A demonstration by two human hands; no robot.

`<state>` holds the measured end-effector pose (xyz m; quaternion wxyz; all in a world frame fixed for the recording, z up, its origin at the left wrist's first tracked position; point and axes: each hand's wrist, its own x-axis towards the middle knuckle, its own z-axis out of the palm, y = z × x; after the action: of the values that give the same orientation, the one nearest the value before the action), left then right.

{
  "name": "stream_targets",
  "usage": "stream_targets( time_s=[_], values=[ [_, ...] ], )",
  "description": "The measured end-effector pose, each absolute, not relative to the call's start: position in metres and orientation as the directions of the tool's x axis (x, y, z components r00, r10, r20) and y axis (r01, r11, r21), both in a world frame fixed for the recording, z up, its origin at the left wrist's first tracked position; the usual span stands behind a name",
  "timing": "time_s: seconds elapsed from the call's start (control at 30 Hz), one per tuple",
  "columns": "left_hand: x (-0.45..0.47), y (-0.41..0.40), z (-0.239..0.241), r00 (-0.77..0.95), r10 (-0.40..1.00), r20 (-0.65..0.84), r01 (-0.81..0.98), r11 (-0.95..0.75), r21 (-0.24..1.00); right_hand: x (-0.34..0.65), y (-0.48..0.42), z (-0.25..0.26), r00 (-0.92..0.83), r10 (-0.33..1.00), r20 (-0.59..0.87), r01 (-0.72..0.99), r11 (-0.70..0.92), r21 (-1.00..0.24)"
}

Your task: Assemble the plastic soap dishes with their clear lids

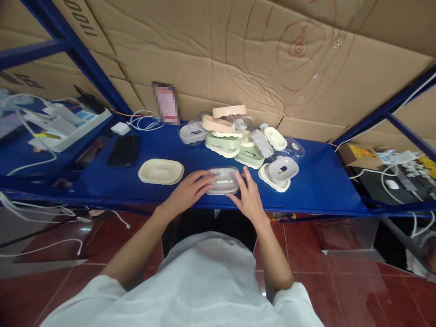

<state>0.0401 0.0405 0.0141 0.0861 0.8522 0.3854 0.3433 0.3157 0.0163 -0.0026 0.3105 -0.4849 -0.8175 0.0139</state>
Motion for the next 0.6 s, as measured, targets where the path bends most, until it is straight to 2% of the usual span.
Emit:
stream_targets(
  time_s=[0.1,0.23,0.4,0.6],
  values=[
    [0.05,0.03,0.009,0.48,0.693,0.538,0.605,-0.706,0.369,0.316,0.019,-0.001,-0.403,0.788,0.466,0.73,0.584,-0.356],
    [0.054,0.028,0.002,0.456,0.692,0.559,0.569,-0.71,0.416,0.316,0.015,-0.003,-0.357,0.807,0.471,0.701,0.564,-0.436],
    [0.051,0.033,-0.002,0.47,0.713,0.52,0.512,-0.7,0.497,0.317,0.012,-0.007,-0.307,0.808,0.503,0.752,0.53,-0.392],
    [0.053,0.027,-0.003,0.483,0.702,0.524,0.484,-0.712,0.508,0.315,0.017,0.0,-0.435,0.803,0.408,0.679,0.59,-0.437]
  ],
)
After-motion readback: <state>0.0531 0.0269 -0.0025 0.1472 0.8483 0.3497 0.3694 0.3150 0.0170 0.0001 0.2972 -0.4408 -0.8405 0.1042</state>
